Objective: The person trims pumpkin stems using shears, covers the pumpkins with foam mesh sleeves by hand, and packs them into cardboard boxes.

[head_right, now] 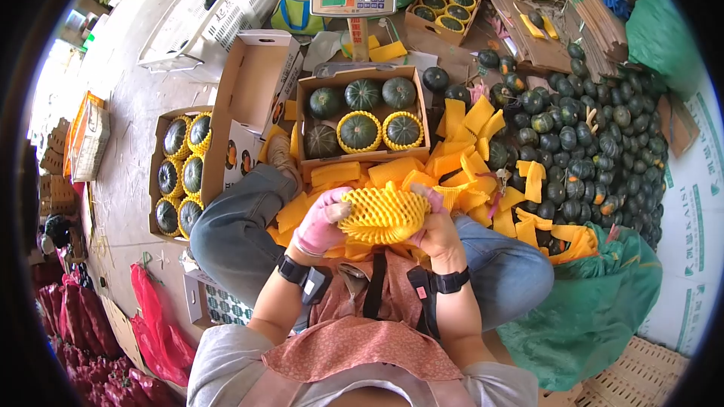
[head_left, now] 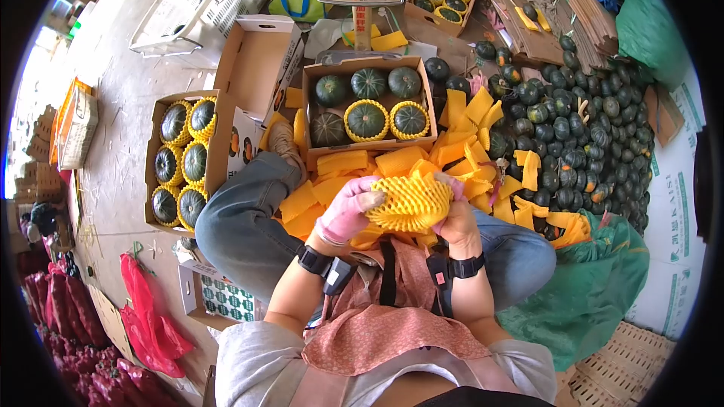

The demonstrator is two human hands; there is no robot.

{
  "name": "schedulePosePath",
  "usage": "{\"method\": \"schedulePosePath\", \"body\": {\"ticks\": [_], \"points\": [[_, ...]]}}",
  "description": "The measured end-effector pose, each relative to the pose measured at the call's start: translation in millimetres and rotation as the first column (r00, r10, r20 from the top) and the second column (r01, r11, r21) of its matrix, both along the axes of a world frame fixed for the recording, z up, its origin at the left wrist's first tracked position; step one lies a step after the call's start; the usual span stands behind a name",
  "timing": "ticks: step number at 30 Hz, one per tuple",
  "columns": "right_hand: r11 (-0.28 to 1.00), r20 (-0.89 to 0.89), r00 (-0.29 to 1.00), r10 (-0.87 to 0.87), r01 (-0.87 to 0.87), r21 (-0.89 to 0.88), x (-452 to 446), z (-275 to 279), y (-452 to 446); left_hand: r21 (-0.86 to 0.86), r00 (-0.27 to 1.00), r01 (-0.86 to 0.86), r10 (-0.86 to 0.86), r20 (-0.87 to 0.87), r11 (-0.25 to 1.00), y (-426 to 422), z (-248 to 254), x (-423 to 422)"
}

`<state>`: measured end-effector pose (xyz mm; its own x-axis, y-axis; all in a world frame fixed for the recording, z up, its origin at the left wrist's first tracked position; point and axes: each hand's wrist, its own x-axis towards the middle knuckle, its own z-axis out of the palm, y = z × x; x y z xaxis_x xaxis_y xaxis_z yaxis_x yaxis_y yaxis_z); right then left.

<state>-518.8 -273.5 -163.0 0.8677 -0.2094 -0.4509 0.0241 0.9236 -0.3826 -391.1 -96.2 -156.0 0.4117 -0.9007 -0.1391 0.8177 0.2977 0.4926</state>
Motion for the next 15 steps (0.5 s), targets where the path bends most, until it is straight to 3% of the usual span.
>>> {"method": "schedulePosePath", "body": {"ticks": [1, 4, 5, 8, 9, 10, 12, 13, 15], "points": [[0.999, -0.012, 0.999, -0.04, 0.04, 0.005, 1, 4, 4, -0.019, 0.999, 0.024, -0.024, 0.032, 1.0, 3, 5, 3], [0.995, -0.025, 1.0, 0.02, -0.022, -0.098, -1, 3, 6, 0.212, 0.953, -0.04, -0.026, 0.302, 0.976, -4, 11, 4], [0.982, -0.043, 0.998, 0.053, -0.06, -0.177, -2, 0, 8, 0.216, 0.889, 0.03, -0.125, 0.44, 0.976, -1, 2, 8], [0.878, -0.039, 0.994, 0.098, -0.105, -0.468, 5, -12, 17, 0.368, 0.825, -0.074, -0.15, 0.544, 0.927, -8, 15, -1], [0.803, 0.011, 0.996, 0.092, -0.068, -0.593, 13, -14, 19, 0.234, 0.696, -0.234, -0.005, 0.718, 0.944, -17, 17, -2], [0.71, 0.061, 0.994, 0.095, -0.025, -0.703, 23, -12, 24, 0.206, 0.53, -0.334, 0.003, 0.848, 0.92, -21, 15, -5], [0.822, -0.01, 0.998, -0.058, 0.042, -0.568, 33, 8, 36, 0.083, 0.134, -0.505, -0.017, 0.991, 0.859, -26, 11, -7], [0.878, -0.044, 0.995, -0.089, 0.058, -0.475, 33, 21, 40, 0.049, 0.05, -0.542, -0.026, 0.998, 0.839, -26, 18, -6], [0.964, -0.1, 0.987, -0.125, 0.097, -0.248, 34, 23, 38, 0.003, 0.105, -0.464, 0.052, 0.993, 0.886, -27, 16, -6]]}}
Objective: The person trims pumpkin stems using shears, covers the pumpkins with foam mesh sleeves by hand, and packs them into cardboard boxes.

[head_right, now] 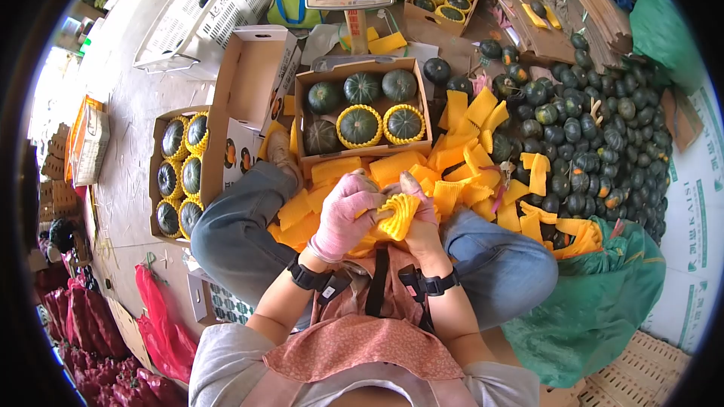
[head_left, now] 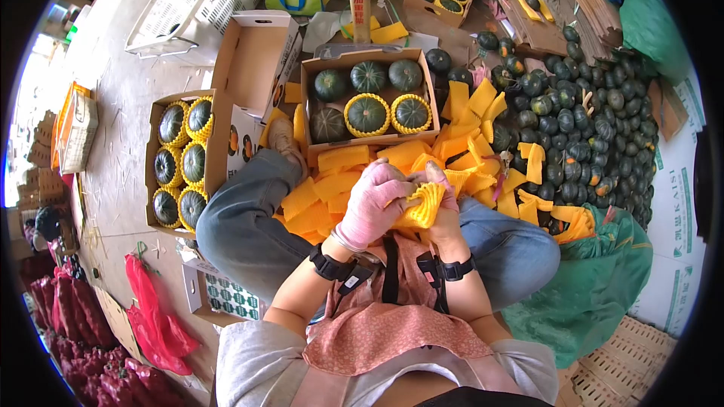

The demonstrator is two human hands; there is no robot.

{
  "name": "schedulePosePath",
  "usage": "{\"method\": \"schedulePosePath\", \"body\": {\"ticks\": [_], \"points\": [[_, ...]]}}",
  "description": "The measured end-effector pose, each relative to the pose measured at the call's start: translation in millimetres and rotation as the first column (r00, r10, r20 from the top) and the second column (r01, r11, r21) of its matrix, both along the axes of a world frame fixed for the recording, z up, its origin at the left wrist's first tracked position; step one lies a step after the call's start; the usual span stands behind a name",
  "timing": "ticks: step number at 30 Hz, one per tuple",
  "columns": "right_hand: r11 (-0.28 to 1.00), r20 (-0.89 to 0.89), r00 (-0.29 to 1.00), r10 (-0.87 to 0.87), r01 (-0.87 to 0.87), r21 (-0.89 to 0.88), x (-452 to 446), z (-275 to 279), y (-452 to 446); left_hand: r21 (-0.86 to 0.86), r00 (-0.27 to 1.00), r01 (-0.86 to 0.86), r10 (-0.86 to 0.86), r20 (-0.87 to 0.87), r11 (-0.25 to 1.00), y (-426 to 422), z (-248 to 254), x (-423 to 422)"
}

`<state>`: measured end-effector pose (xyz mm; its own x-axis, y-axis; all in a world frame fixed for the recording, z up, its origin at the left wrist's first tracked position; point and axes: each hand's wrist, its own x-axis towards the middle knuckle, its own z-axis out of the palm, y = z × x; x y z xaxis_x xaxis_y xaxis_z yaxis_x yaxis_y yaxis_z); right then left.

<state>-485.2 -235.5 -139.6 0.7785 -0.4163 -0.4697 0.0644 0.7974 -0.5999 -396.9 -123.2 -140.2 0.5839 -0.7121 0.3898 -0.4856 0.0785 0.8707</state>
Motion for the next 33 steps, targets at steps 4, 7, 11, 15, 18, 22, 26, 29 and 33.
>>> {"method": "schedulePosePath", "body": {"ticks": [4, 7, 11, 15, 18, 22, 26, 29, 33], "points": [[0.766, 0.069, 0.974, 0.214, -0.123, -0.631, -14, -36, -8, -0.048, 0.756, 0.47, -0.431, -0.493, 0.881, 18, -3, 15], [0.863, 0.302, 0.851, 0.43, -0.289, -0.413, -22, -32, -18, -0.098, 0.255, 0.872, -0.615, -0.746, 0.48, 39, -3, 41], [0.753, 0.357, 0.76, 0.543, -0.629, 0.192, -42, -1, -9, -0.202, 0.248, 0.551, -0.389, -0.887, 0.81, 45, -15, 45], [0.914, 0.288, 0.891, 0.351, -0.392, 0.101, -44, -34, -25, -0.297, -0.248, 0.303, -0.225, -0.942, 0.906, 17, -5, 25], [0.887, 0.492, 0.863, 0.116, -0.312, 0.339, 15, -51, -83, -0.218, 0.039, 0.666, -0.326, -0.945, 0.713, -11, -55, 85], [0.896, -0.268, 0.963, 0.025, -0.14, -0.421, 115, -96, -126, 0.472, 0.92, 0.3, -0.122, -0.372, 0.829, -98, -103, 201], [0.631, -0.321, 0.944, -0.073, -0.205, -0.748, 184, -171, -154, 0.515, 0.995, -0.076, 0.101, -0.019, 0.854, -178, -162, 241], [0.852, -0.326, 0.932, -0.157, -0.039, -0.522, 209, -178, -151, 0.459, 0.988, -0.032, 0.098, -0.122, 0.888, -203, -212, 243], [0.985, -0.215, 0.962, -0.17, 0.159, -0.068, 212, -183, -150, 0.437, 0.916, 0.208, -0.017, -0.402, 0.875, -203, -210, 253]]}}
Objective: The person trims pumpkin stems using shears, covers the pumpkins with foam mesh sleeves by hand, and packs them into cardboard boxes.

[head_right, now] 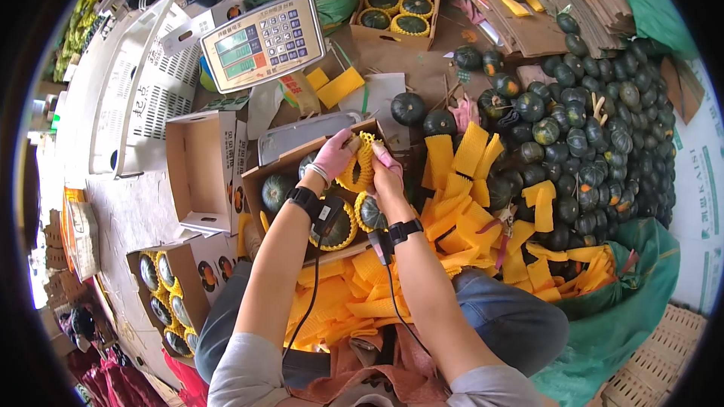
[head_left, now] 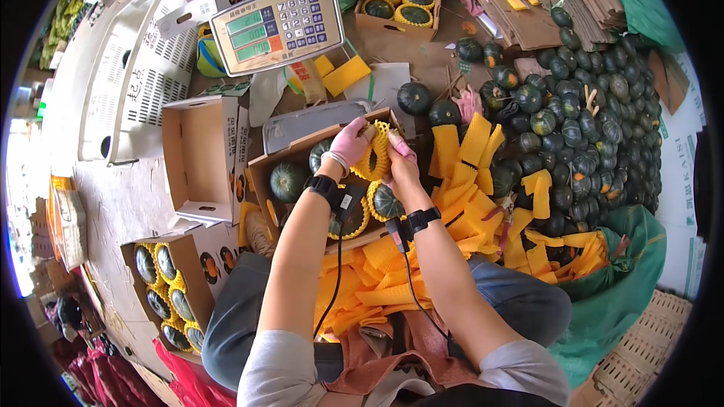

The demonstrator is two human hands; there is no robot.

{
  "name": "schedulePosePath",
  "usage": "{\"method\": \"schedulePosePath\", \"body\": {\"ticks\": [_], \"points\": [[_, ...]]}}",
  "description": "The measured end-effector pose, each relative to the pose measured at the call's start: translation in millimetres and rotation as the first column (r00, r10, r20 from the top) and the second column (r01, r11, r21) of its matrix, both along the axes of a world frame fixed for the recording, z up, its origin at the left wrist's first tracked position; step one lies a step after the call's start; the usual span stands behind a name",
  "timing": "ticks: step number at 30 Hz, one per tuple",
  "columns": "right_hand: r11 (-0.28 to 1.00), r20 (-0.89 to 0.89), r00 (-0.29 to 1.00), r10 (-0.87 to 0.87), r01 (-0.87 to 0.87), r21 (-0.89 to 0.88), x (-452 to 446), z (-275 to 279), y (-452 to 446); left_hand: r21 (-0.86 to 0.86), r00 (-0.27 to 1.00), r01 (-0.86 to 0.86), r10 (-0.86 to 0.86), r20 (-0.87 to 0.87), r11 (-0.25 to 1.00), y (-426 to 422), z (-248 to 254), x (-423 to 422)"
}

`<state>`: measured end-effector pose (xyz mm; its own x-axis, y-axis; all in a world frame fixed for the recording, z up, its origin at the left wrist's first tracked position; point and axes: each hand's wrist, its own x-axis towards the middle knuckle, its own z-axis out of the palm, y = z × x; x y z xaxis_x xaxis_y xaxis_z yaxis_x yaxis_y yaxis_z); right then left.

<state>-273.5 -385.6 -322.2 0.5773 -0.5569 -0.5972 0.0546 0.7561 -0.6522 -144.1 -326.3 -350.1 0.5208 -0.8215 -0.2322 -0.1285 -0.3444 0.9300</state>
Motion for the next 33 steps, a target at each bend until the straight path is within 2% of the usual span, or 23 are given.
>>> {"method": "schedulePosePath", "body": {"ticks": [3, 4, 5, 6, 8, 9, 10, 12, 13, 14, 15, 18, 19, 20, 22, 23, 25, 26, 28, 30, 31, 32, 33], "points": [[1.0, 0.008, 1.0, 0.01, -0.01, -0.009, -10, 24, 7, -0.08, 0.988, -0.092, 0.101, 0.118, 0.993, 18, 29, -12], [0.985, 0.071, 0.996, 0.058, -0.046, -0.168, -18, 25, 17, 0.012, 0.976, -0.15, 0.147, 0.159, 0.989, 34, 79, -25], [0.913, 0.039, 0.991, 0.125, -0.099, -0.397, -27, 39, 28, -0.073, 0.958, -0.183, 0.194, 0.209, 0.98, 57, 78, -33], [0.79, -0.004, 0.983, 0.182, -0.149, -0.595, -37, 53, 42, -0.137, 0.954, -0.243, 0.262, 0.143, 0.96, 83, 84, -46], [0.678, -0.049, 0.979, 0.198, -0.173, -0.714, -53, 45, 75, -0.009, 0.932, -0.346, 0.345, 0.109, 0.938, 140, 89, -73], [0.596, -0.098, 0.968, 0.232, -0.221, -0.772, -57, 37, 85, -0.041, 0.906, -0.407, 0.409, 0.109, 0.913, 156, 79, -90], [0.196, -0.169, 0.952, 0.257, -0.222, -0.955, -62, 12, 89, -0.075, 0.874, -0.468, 0.473, 0.108, 0.881, 170, 61, -104], [0.444, -0.131, 0.949, 0.288, -0.253, -0.859, -61, 14, 96, -0.161, 0.851, -0.509, 0.523, 0.056, 0.846, 186, 44, -113], [0.566, -0.052, 0.956, 0.289, -0.214, -0.796, -59, -18, 97, -0.214, 0.84, -0.51, 0.536, 0.08, 0.833, 179, 46, -111], [0.617, -0.132, 0.94, 0.315, -0.309, -0.724, -54, 18, 92, -0.26, 0.832, -0.508, 0.546, 0.1, 0.821, 175, 48, -109], [0.512, -0.149, 0.939, 0.31, -0.297, -0.806, -50, 25, 87, -0.247, 0.825, -0.51, 0.55, 0.129, 0.824, 174, 51, -106], [0.499, -0.024, 0.951, 0.309, -0.184, -0.847, -35, 9, 78, -0.232, 0.816, -0.532, 0.567, 0.117, 0.814, 171, 42, -90], [0.377, 0.029, 0.953, 0.302, -0.091, -0.922, -33, -3, 73, -0.202, 0.816, -0.541, 0.568, 0.111, 0.816, 170, 44, -87], [0.37, 0.038, 0.96, 0.277, -0.07, -0.926, -32, -15, 72, -0.168, 0.816, -0.549, 0.569, 0.105, 0.818, 171, 46, -85], [0.702, 0.041, 0.963, 0.268, -0.166, -0.692, -27, -24, 72, -0.153, 0.793, -0.609, 0.604, -0.082, 0.778, 173, 33, -79], [0.635, 0.055, 0.969, 0.242, -0.116, -0.764, -23, -28, 74, -0.145, 0.77, -0.637, 0.613, -0.176, 0.757, 172, 26, -76], [0.679, -0.104, 0.937, 0.332, -0.314, -0.664, -22, -23, 68, -0.111, 0.662, -0.707, 0.599, -0.45, 0.698, 171, 13, -71], [0.69, -0.178, 0.908, 0.38, -0.406, -0.6, -23, -21, 65, -0.068, 0.733, -0.653, 0.608, -0.306, 0.754, 173, 8, -69], [0.501, -0.433, 0.853, 0.29, -0.521, -0.691, -23, 5, 66, 0.05, 0.836, -0.549, 0.549, 0.002, 0.834, 177, 8, -63], [0.259, -0.602, 0.794, 0.084, -0.601, -0.756, -22, 26, 71, 0.016, 0.775, -0.57, 0.531, 0.343, 0.822, 178, 6, -68], [0.12, -0.498, 0.864, -0.074, -0.488, -0.865, -19, 23, 72, 0.014, 0.761, -0.583, 0.539, 0.362, 0.812, 176, 18, -72], [0.055, -0.4, 0.91, -0.11, -0.396, -0.916, -25, 20, 73, 0.013, 0.747, -0.594, 0.546, 0.38, 0.804, 175, 28, -75], [0.089, -0.389, 0.921, -0.004, -0.387, -0.918, -30, 27, 78, 0.0, 0.739, -0.598, 0.552, 0.386, 0.802, 177, 23, -76]]}}
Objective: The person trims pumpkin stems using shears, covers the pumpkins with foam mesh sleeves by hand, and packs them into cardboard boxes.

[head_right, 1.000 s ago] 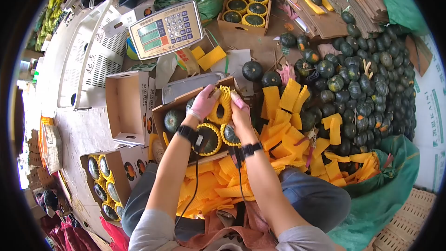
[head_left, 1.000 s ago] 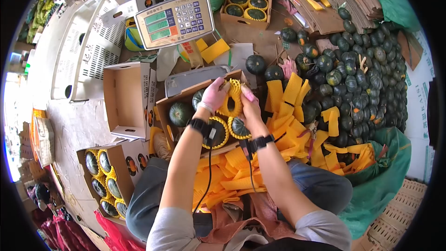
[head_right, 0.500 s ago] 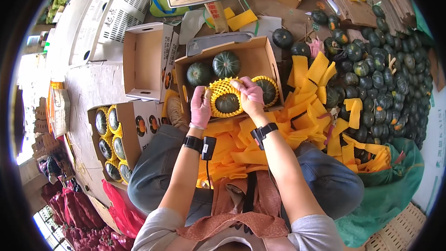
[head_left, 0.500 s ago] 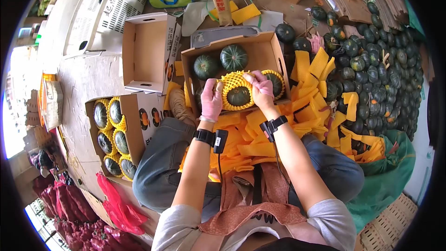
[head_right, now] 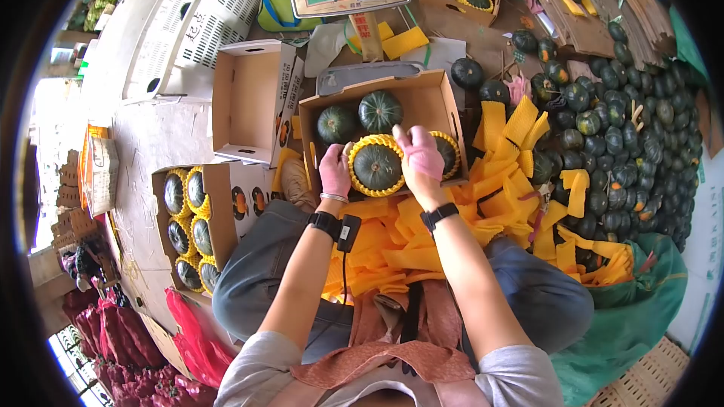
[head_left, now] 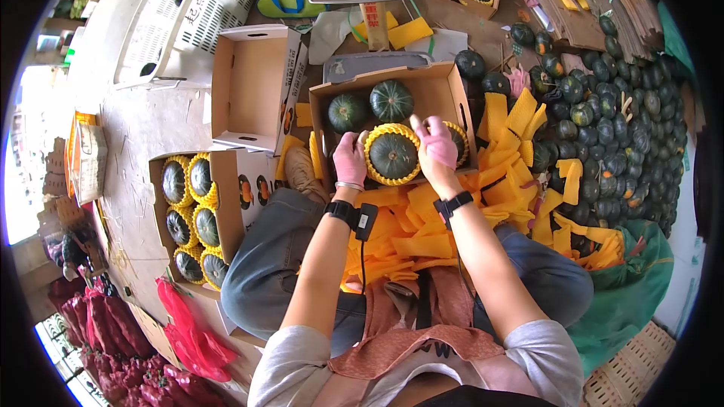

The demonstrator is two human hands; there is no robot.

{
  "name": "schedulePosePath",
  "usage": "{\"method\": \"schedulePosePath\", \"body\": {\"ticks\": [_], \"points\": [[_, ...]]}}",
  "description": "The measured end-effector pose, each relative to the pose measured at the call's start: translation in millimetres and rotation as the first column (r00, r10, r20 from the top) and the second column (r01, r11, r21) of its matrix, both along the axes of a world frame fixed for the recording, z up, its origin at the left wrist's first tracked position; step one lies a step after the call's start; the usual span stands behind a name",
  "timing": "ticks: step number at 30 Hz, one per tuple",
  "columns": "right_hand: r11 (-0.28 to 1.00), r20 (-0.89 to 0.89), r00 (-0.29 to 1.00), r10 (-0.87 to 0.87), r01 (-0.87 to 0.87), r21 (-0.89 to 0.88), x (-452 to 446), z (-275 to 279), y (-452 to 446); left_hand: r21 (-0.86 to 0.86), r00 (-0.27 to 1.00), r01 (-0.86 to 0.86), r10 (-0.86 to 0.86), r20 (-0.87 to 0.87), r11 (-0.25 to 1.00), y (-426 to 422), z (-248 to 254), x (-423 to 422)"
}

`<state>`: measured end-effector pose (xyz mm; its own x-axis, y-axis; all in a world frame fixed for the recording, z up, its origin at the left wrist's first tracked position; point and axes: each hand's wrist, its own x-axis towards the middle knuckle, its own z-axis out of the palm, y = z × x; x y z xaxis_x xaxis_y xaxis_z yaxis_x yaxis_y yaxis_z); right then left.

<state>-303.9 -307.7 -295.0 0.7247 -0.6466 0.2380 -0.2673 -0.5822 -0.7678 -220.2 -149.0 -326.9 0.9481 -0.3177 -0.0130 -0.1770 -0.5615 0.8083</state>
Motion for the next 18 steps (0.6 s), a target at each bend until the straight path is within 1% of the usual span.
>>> {"method": "schedulePosePath", "body": {"ticks": [1, 2, 3, 4, 5, 7, 8, 9, 10, 11, 12, 15, 16, 18], "points": [[0.994, 0.015, 0.996, 0.084, -0.085, 0.074, -7, 14, 6, -0.056, 0.996, -0.049, 0.053, 0.068, 0.997, -3, 6, -2], [0.992, -0.195, 0.974, 0.112, -0.122, -0.041, -17, 29, 17, -0.116, 0.986, -0.096, 0.11, 0.129, 0.989, -6, 12, -7], [0.978, -0.093, 0.987, 0.128, -0.141, -0.154, -27, 26, 23, -0.176, 0.968, -0.141, 0.173, 0.18, 0.974, -7, 19, -12], [0.98, -0.041, 0.993, 0.108, -0.113, -0.162, -32, 21, 27, -0.018, 0.927, -0.108, 0.107, 0.361, 0.994, 0, 25, -13], [0.981, 0.016, 0.996, 0.088, -0.084, -0.175, -35, 14, 29, -0.046, 0.925, -0.038, 0.053, 0.376, 0.998, 6, 32, -15], [0.984, 0.044, 0.993, 0.109, -0.102, -0.147, -35, 1, 31, -0.124, 0.927, 0.153, -0.1, 0.361, 0.98, 8, 53, -23], [0.985, 0.061, 0.991, 0.12, -0.111, -0.13, -35, -4, 33, -0.067, 0.93, 0.227, -0.195, 0.313, 0.972, 10, 67, -30], [0.989, 0.041, 0.992, 0.117, -0.113, -0.096, -34, -1, 33, 0.153, 0.874, 0.343, -0.374, 0.311, 0.927, 15, 64, -29], [0.992, 0.022, 0.993, 0.116, -0.115, -0.06, -33, 1, 33, 0.088, 0.911, 0.375, -0.384, 0.152, 0.923, 16, 58, -30], [0.993, 0.002, 0.993, 0.115, -0.115, -0.024, -31, 3, 34, 0.017, 0.919, 0.395, -0.395, -0.012, 0.919, 17, 54, -30], [0.991, -0.037, 0.99, 0.133, -0.133, 0.003, -30, 13, 33, -0.037, 0.901, 0.427, -0.429, -0.065, 0.903, 18, 53, -27], [0.989, -0.035, 0.989, 0.141, -0.139, 0.052, -27, 6, 32, -0.067, 0.884, 0.462, -0.465, -0.052, 0.884, 20, 50, -22], [0.987, -0.044, 0.989, 0.142, -0.138, 0.077, -27, 5, 32, -0.035, 0.876, 0.478, -0.479, -0.053, 0.878, 20, 48, -21], [0.982, 0.009, 0.991, 0.136, -0.136, 0.13, -26, 5, 33, -0.029, 0.884, 0.466, -0.466, -0.034, 0.885, 20, 43, -22]]}}
